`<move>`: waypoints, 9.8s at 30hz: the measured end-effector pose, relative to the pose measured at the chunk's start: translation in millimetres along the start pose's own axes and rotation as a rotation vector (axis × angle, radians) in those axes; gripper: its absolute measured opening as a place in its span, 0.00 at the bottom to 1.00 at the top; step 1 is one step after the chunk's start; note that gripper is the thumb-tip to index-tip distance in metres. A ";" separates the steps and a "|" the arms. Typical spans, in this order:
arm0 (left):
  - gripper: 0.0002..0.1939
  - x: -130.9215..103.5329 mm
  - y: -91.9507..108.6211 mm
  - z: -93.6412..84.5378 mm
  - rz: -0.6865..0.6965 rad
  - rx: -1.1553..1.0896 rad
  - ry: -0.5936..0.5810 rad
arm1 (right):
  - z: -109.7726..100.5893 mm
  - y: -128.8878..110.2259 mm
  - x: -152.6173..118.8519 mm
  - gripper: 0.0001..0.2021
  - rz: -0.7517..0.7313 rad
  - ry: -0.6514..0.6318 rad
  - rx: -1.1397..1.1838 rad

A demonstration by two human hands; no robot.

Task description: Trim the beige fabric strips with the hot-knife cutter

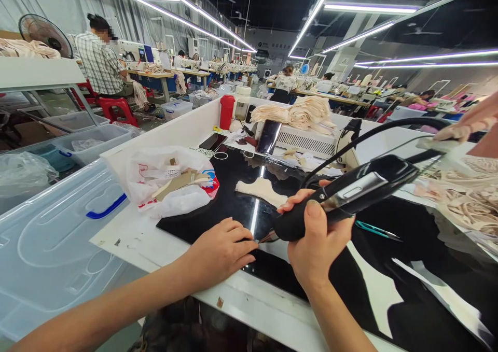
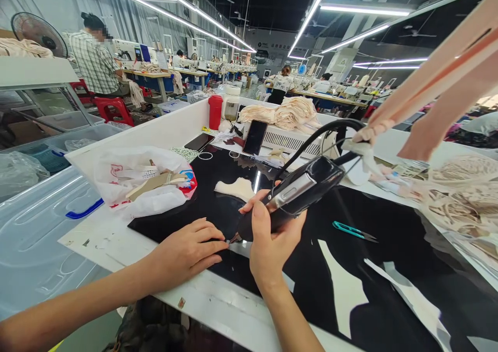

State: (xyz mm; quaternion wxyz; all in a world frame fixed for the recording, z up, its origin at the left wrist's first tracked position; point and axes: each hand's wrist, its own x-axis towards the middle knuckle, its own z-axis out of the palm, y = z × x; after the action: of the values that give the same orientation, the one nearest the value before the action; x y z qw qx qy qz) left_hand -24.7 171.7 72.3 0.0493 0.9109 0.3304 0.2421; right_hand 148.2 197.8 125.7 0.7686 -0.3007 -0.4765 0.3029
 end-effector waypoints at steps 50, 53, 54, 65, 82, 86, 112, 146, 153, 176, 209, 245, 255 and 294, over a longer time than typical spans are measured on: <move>0.08 26.8 -9.3 -1.4 -0.415 -0.446 0.069 | 2.5 -0.5 3.4 0.18 0.017 0.051 0.024; 0.09 26.5 -10.2 -0.8 -0.425 -0.458 0.082 | 3.2 -4.4 2.1 0.20 0.034 0.063 0.038; 0.09 26.5 -9.8 -0.7 -0.426 -0.453 0.078 | 3.3 -5.1 1.4 0.20 0.044 0.063 0.039; 0.12 24.7 -6.2 -0.3 -0.278 -0.331 0.041 | -0.3 -5.0 -3.2 0.20 0.054 -0.015 0.010; 0.10 21.8 2.6 -18.2 0.070 -0.249 -0.151 | -36.0 -41.0 23.9 0.20 -0.001 -0.005 -0.066; 0.16 45.8 -10.0 -23.7 0.162 -0.421 -0.294 | -36.2 -36.1 20.6 0.20 -0.034 0.010 -0.051; 0.41 67.9 -34.9 -4.5 0.196 -0.509 -0.491 | -23.1 -16.2 15.3 0.21 -0.034 0.037 -0.009; 0.46 68.9 -33.0 -8.4 0.172 -0.510 -0.528 | -11.1 -27.2 -10.3 0.18 0.034 -0.017 0.064; 0.43 67.8 -33.4 -7.5 0.190 -0.536 -0.488 | -10.3 -29.5 -6.1 0.18 0.054 -0.004 0.041; 0.14 62.2 -38.6 -5.3 0.032 -0.300 -0.074 | -26.9 -27.7 22.6 0.20 -0.070 0.134 -0.024; 0.34 58.2 -32.2 -1.2 0.106 -0.375 -0.285 | -19.3 -5.8 13.1 0.17 -0.055 0.102 -0.042; 0.28 57.1 -37.6 1.1 0.149 -0.403 -0.194 | -17.6 -23.1 -3.2 0.22 0.047 0.089 0.008; 0.08 55.6 -38.1 -1.2 0.174 -0.317 -0.169 | -49.9 -30.7 16.2 0.22 -0.031 0.167 -0.130; 0.18 56.6 -31.0 -5.1 0.267 -0.484 -0.256 | -32.2 -27.0 10.5 0.20 -0.028 0.125 -0.061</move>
State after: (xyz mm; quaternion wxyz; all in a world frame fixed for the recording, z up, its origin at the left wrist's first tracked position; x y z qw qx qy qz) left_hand -7.4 230.8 92.1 0.2740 0.9312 0.1314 0.2014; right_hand 186.2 183.0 140.0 0.7916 -0.3357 -0.4405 0.2580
